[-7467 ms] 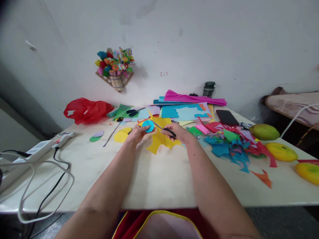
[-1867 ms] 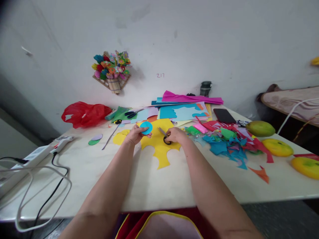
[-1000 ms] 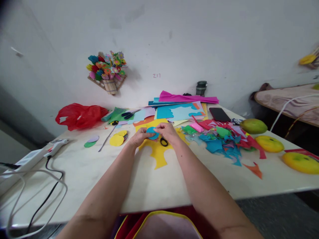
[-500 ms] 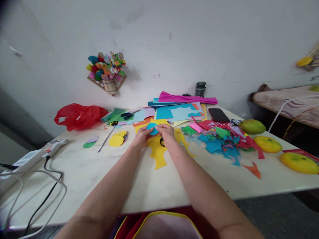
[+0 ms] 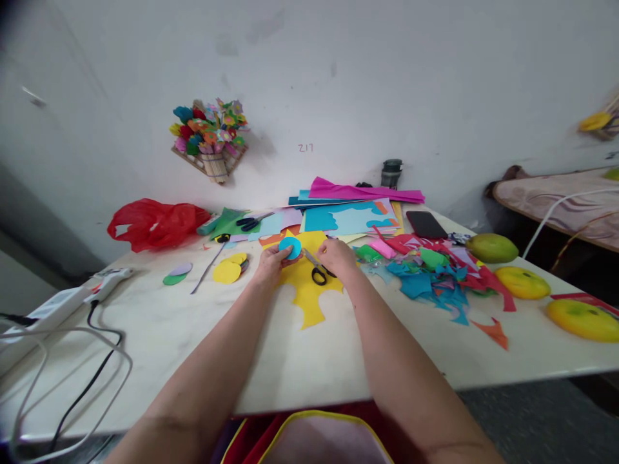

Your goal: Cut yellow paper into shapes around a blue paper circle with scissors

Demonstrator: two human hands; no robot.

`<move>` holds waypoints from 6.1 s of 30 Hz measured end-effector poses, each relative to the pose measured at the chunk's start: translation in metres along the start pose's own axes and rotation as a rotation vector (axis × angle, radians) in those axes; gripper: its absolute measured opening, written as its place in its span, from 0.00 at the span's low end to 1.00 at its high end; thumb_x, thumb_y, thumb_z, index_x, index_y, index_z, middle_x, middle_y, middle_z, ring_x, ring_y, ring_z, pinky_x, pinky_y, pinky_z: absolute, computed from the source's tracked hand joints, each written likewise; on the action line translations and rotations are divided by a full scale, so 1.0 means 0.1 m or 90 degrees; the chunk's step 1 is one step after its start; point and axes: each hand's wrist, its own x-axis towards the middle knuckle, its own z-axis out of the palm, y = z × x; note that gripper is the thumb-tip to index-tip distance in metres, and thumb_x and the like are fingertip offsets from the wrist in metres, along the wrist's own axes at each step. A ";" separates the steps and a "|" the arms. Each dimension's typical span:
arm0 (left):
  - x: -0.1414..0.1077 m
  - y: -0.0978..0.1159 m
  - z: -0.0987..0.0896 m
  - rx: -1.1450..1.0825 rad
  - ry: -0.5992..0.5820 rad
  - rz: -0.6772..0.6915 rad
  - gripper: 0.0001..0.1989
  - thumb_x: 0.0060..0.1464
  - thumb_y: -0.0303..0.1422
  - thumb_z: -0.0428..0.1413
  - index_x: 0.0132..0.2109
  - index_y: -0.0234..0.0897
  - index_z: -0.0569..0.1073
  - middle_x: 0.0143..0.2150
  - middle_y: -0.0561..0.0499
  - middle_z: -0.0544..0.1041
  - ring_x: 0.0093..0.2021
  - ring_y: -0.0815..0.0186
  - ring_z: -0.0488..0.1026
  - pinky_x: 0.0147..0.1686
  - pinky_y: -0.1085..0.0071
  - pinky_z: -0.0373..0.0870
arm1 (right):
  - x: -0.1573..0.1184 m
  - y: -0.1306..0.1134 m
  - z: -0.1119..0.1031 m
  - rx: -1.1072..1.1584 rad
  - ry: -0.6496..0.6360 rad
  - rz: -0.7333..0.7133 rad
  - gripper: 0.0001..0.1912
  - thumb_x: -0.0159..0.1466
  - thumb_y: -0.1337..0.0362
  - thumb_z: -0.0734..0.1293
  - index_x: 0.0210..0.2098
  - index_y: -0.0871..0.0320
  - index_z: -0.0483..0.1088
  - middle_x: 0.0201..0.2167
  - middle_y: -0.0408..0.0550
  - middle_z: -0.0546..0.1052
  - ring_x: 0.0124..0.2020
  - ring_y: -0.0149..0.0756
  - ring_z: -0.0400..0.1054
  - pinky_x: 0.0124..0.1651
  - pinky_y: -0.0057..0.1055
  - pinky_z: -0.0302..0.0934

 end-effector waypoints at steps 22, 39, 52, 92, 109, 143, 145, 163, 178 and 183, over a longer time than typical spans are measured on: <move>-0.04 0.04 -0.09 0.003 0.002 -0.014 0.23 0.33 0.43 0.76 0.34 0.32 0.82 0.32 0.44 0.83 0.38 0.51 0.84 0.47 0.56 0.79 | -0.08 -0.06 -0.10 -0.203 -0.098 -0.031 0.14 0.63 0.68 0.70 0.47 0.58 0.83 0.50 0.60 0.84 0.54 0.52 0.78 0.46 0.34 0.67; -0.08 0.10 -0.10 -0.040 -0.031 -0.002 0.19 0.34 0.37 0.74 0.35 0.32 0.82 0.34 0.42 0.85 0.44 0.47 0.84 0.51 0.55 0.77 | -0.04 0.11 -0.07 0.494 -0.265 -0.004 0.14 0.62 0.58 0.75 0.28 0.58 0.68 0.20 0.40 0.73 0.18 0.25 0.68 0.15 0.20 0.50; -0.10 0.13 -0.07 -0.092 0.002 -0.020 0.11 0.37 0.27 0.72 0.28 0.34 0.78 0.28 0.49 0.81 0.31 0.62 0.79 0.42 0.66 0.75 | -0.03 0.12 0.00 0.427 -0.340 -0.055 0.15 0.62 0.56 0.73 0.30 0.57 0.66 0.21 0.40 0.73 0.18 0.26 0.68 0.15 0.21 0.50; -0.09 0.11 -0.08 -0.084 -0.007 -0.016 0.11 0.36 0.27 0.72 0.29 0.35 0.79 0.28 0.50 0.81 0.32 0.61 0.80 0.42 0.66 0.76 | 0.00 0.14 0.08 0.465 -0.336 -0.068 0.19 0.57 0.52 0.77 0.27 0.58 0.68 0.17 0.37 0.66 0.16 0.24 0.56 0.16 0.23 0.46; -0.10 0.13 -0.08 -0.105 -0.005 -0.005 0.10 0.35 0.27 0.71 0.25 0.34 0.78 0.24 0.51 0.79 0.27 0.66 0.76 0.35 0.70 0.75 | 0.02 0.17 0.10 0.486 -0.342 -0.089 0.22 0.57 0.53 0.78 0.23 0.57 0.64 0.16 0.36 0.65 0.15 0.23 0.55 0.19 0.23 0.50; -0.12 0.16 -0.02 -0.144 0.012 -0.043 0.11 0.34 0.22 0.72 0.24 0.33 0.78 0.22 0.52 0.78 0.27 0.67 0.77 0.34 0.72 0.74 | 0.04 0.18 0.13 0.491 -0.327 -0.106 0.22 0.51 0.49 0.78 0.25 0.57 0.67 0.16 0.37 0.66 0.16 0.24 0.55 0.20 0.25 0.47; -0.12 0.17 -0.02 -0.144 0.011 -0.042 0.10 0.34 0.22 0.72 0.24 0.33 0.78 0.22 0.52 0.78 0.26 0.67 0.77 0.34 0.72 0.74 | 0.04 0.19 0.13 0.488 -0.328 -0.111 0.22 0.52 0.49 0.78 0.24 0.57 0.67 0.16 0.37 0.65 0.16 0.24 0.55 0.19 0.25 0.47; -0.12 0.16 -0.04 -0.132 0.004 -0.034 0.07 0.35 0.22 0.69 0.24 0.32 0.79 0.25 0.49 0.80 0.26 0.69 0.75 0.32 0.74 0.72 | 0.07 0.24 0.19 0.511 -0.329 -0.116 0.22 0.52 0.49 0.78 0.26 0.58 0.67 0.17 0.38 0.68 0.16 0.24 0.56 0.19 0.25 0.48; -0.12 0.16 -0.04 -0.126 -0.011 -0.023 0.07 0.36 0.23 0.69 0.26 0.34 0.80 0.25 0.50 0.81 0.26 0.68 0.76 0.33 0.73 0.74 | 0.12 0.27 0.24 0.523 -0.340 -0.106 0.21 0.52 0.51 0.78 0.27 0.58 0.68 0.17 0.37 0.68 0.15 0.23 0.56 0.19 0.24 0.46; -0.12 0.17 -0.04 -0.129 -0.001 -0.030 0.08 0.36 0.22 0.69 0.28 0.33 0.80 0.27 0.49 0.82 0.27 0.67 0.77 0.34 0.73 0.74 | 0.11 0.27 0.23 0.520 -0.340 -0.115 0.20 0.52 0.51 0.78 0.28 0.58 0.68 0.17 0.37 0.68 0.15 0.23 0.55 0.18 0.25 0.46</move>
